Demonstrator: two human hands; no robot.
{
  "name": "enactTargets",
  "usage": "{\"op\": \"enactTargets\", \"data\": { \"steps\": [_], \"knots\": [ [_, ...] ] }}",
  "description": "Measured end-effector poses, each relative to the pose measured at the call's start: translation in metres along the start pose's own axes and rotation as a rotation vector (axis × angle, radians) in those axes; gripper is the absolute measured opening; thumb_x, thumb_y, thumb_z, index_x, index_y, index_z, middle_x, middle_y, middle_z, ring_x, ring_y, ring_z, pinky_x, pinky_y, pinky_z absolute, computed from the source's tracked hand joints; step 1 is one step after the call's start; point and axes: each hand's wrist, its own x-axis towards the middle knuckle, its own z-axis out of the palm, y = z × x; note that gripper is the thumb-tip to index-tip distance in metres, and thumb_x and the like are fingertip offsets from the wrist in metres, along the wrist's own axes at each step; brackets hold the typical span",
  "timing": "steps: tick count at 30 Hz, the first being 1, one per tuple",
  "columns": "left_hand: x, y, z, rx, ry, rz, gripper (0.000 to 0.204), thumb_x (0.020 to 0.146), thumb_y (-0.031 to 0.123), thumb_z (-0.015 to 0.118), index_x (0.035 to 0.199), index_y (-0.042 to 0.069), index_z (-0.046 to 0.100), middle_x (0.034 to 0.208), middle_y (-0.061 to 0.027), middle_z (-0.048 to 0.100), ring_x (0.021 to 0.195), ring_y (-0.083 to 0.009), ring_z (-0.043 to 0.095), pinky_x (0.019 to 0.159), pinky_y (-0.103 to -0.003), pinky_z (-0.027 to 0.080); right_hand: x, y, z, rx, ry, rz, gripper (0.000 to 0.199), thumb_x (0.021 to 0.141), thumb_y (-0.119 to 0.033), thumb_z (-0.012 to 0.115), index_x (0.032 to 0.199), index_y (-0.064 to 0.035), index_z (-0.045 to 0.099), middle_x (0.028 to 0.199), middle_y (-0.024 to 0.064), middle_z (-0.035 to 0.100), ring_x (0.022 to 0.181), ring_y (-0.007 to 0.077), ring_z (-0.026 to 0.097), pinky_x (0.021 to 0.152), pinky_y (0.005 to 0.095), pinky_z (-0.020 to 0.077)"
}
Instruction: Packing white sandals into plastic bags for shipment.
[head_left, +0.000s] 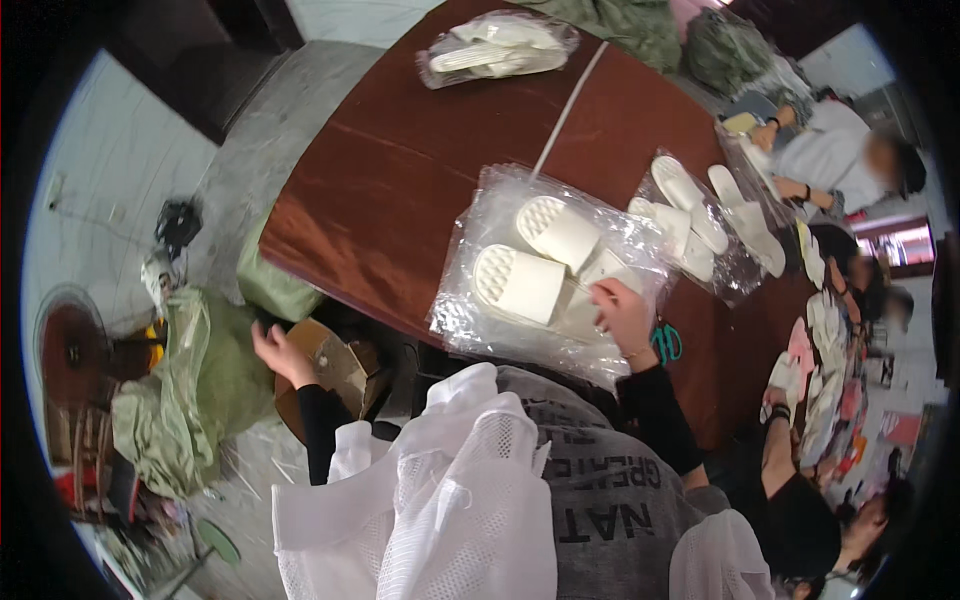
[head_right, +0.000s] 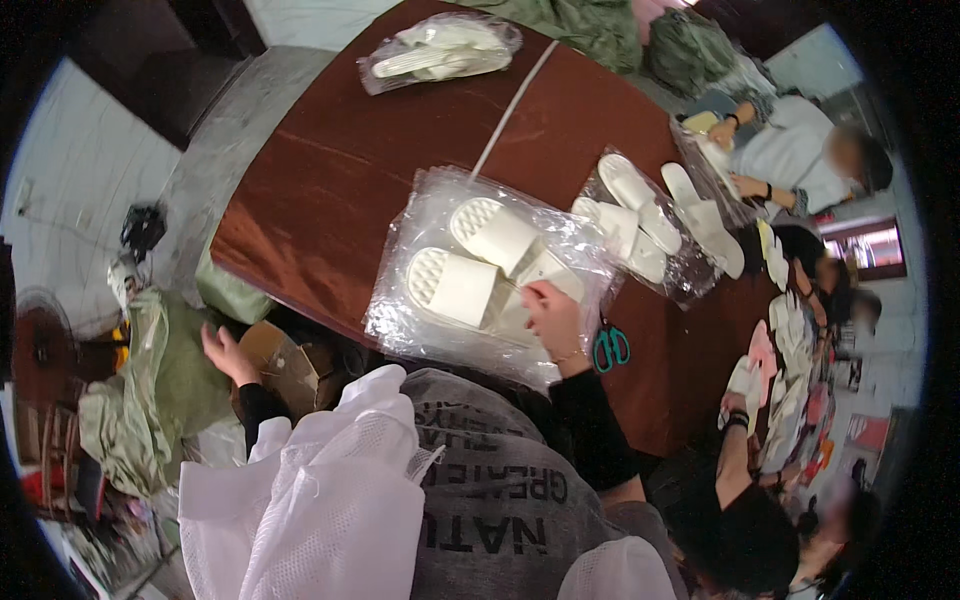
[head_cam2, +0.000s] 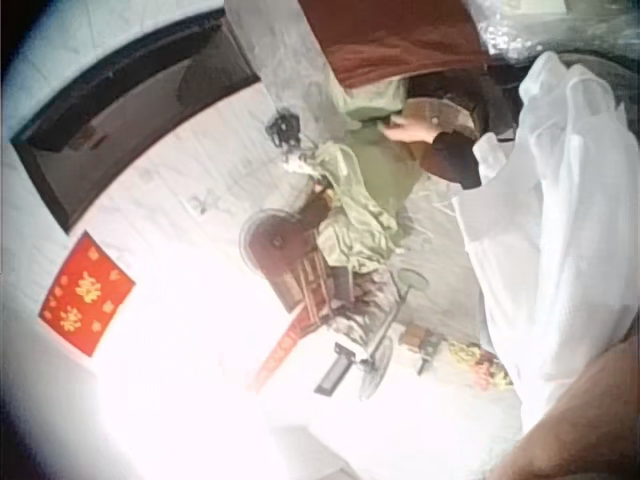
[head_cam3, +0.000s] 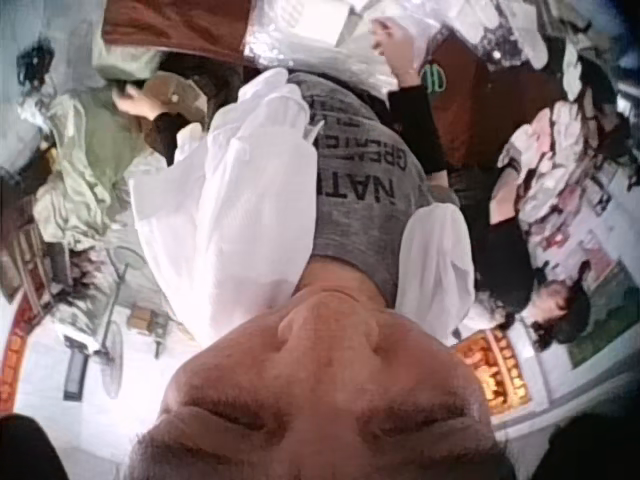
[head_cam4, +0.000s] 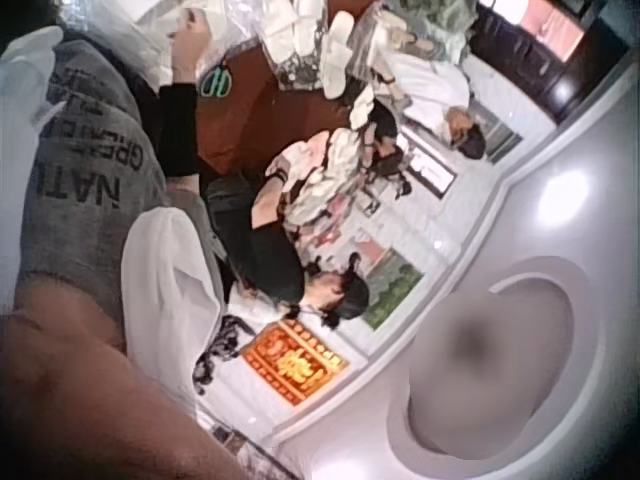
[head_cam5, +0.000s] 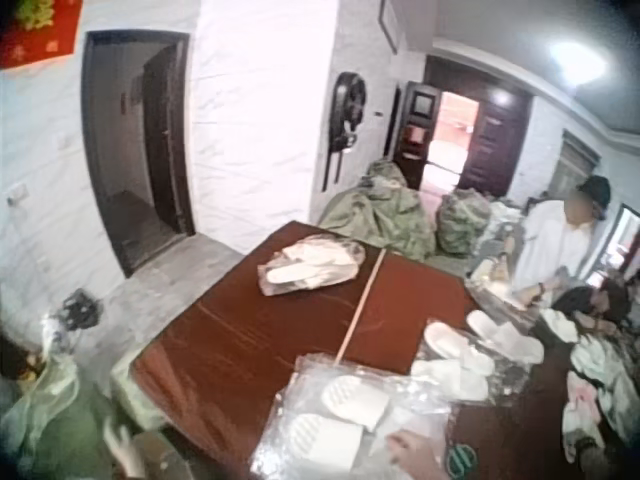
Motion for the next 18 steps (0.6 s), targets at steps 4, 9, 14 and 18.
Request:
{"op": "enactTargets", "data": {
  "steps": [4, 9, 14, 18],
  "knots": [
    [-0.061, 0.179, 0.052, -0.395, -0.612, 0.312, 0.025, 0.091, -0.002, 0.054, 0.115, 0.002, 0.063, 0.114, -0.0089, 0.064, 0.110, -0.0219, 0.059, 0.098, -0.033, 0.044, 0.016, -0.006, 0.028, 0.365, -0.236, 0.171, 0.031, 0.091, -0.026, 0.063, 0.106, 0.0002, 0.059, 0.079, 0.0083, 0.063, 0.054, 0.0170, 0.064, 0.038, 0.0255, 0.0450],
    [-0.125, 0.243, 0.121, -0.397, -1.021, 0.943, 0.031, 0.086, -0.004, 0.056, 0.114, 0.007, 0.065, 0.122, -0.0112, 0.063, 0.123, -0.0326, 0.053, 0.102, -0.042, 0.041, 0.014, -0.010, 0.044, 0.595, -0.379, 0.308, 0.028, 0.094, -0.024, 0.059, 0.112, -0.0031, 0.054, 0.082, 0.0083, 0.062, 0.056, 0.0189, 0.065, 0.047, 0.0277, 0.0512],
    [-0.149, 0.236, 0.160, -0.262, -1.118, 0.937, 0.034, 0.091, 0.007, 0.056, 0.124, 0.014, 0.062, 0.134, -0.0063, 0.057, 0.131, -0.0318, 0.045, 0.107, -0.049, 0.032, -0.035, -0.053, 0.004, 0.578, -0.306, 0.220, 0.024, 0.096, -0.025, 0.055, 0.107, -0.0039, 0.051, 0.090, 0.0075, 0.060, 0.067, 0.0210, 0.069, 0.052, 0.0276, 0.0530],
    [-0.161, 0.225, 0.170, -0.061, -1.082, 1.021, 0.044, 0.091, 0.015, 0.060, 0.135, 0.020, 0.054, 0.145, -0.0032, 0.047, 0.137, -0.0297, 0.036, 0.109, -0.053, 0.026, -0.033, -0.034, -0.053, -0.149, -0.086, -0.015, 0.033, 0.090, -0.039, 0.065, 0.097, -0.0077, 0.059, 0.090, 0.0074, 0.062, 0.073, 0.0218, 0.067, 0.061, 0.0343, 0.0508]
  ]
}}
